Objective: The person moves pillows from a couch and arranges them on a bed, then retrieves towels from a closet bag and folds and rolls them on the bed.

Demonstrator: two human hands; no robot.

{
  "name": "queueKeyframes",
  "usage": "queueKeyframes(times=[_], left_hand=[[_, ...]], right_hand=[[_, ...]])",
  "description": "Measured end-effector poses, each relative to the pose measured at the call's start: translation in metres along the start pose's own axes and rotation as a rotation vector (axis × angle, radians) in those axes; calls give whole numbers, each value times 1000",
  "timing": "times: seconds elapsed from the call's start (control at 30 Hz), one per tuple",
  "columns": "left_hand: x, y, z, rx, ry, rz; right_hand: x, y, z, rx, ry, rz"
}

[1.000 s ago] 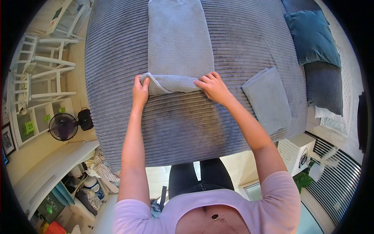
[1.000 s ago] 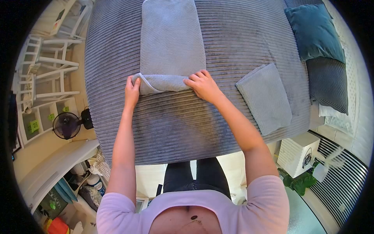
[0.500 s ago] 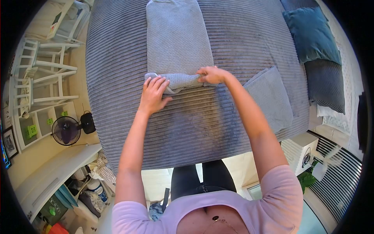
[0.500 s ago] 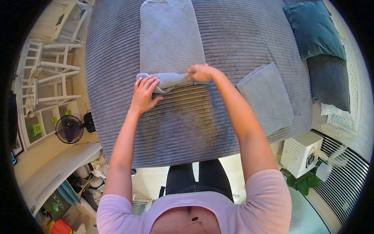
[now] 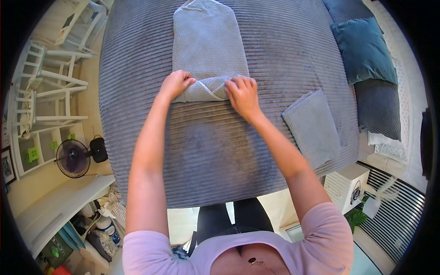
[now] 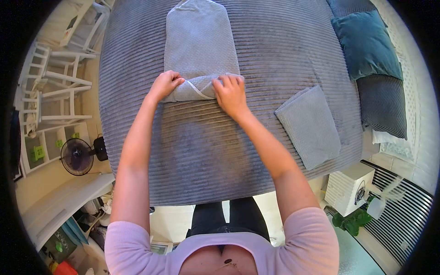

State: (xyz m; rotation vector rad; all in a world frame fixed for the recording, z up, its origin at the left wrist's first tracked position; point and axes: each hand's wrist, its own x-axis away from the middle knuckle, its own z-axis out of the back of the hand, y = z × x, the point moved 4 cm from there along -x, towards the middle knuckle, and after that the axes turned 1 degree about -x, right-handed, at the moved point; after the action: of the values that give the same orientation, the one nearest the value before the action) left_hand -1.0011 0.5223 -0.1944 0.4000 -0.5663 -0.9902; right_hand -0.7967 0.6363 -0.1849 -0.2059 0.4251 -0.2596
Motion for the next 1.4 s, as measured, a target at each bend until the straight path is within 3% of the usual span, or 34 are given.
queueKeyframes(times=[0.13,0.23,0.37,0.47,0.57,0.67,0.77,0.87,0.97,1.07,1.17,1.2,1.27,1.3,1.33,1.4], left_hand=[[27,1,14,-86,675,-256],[71,-21,4,289,937,55],[100,-25,-40,535,902,188],[92,-43,-65,762,774,306],[89,-45,-67,696,859,189],[107,-34,-52,952,695,52],[152,-54,-47,370,459,9],[185,-72,-63,397,349,44],[182,-56,-60,991,326,520],[159,-32,-60,525,514,545],[147,-9,-62,231,440,516],[144,-15,-66,363,295,556],[151,-23,-78,1019,403,527],[155,-28,-86,1347,450,496],[159,-35,-88,1413,330,516],[160,-39,-89,1239,180,583]], right_hand=[[22,-15,-10,27,-92,-35],[20,-2,-20,46,-186,-16],[16,7,-14,-47,-30,-15],[36,45,-12,-288,564,-675],[64,67,-22,-488,208,-950],[80,57,-14,-969,135,-983],[120,63,1,-1065,102,-747],[160,62,9,-1086,-130,-768],[160,58,5,-1355,-3,-1401],[120,40,0,-961,-240,-1312],[107,30,-29,-717,-399,-949],[106,23,-28,-1111,-277,-1071],[99,7,-16,-1908,24,-1243],[106,11,-18,-1948,13,-1265],[117,18,-20,-1988,4,-1291],[126,23,-22,-2093,-39,-1342]])
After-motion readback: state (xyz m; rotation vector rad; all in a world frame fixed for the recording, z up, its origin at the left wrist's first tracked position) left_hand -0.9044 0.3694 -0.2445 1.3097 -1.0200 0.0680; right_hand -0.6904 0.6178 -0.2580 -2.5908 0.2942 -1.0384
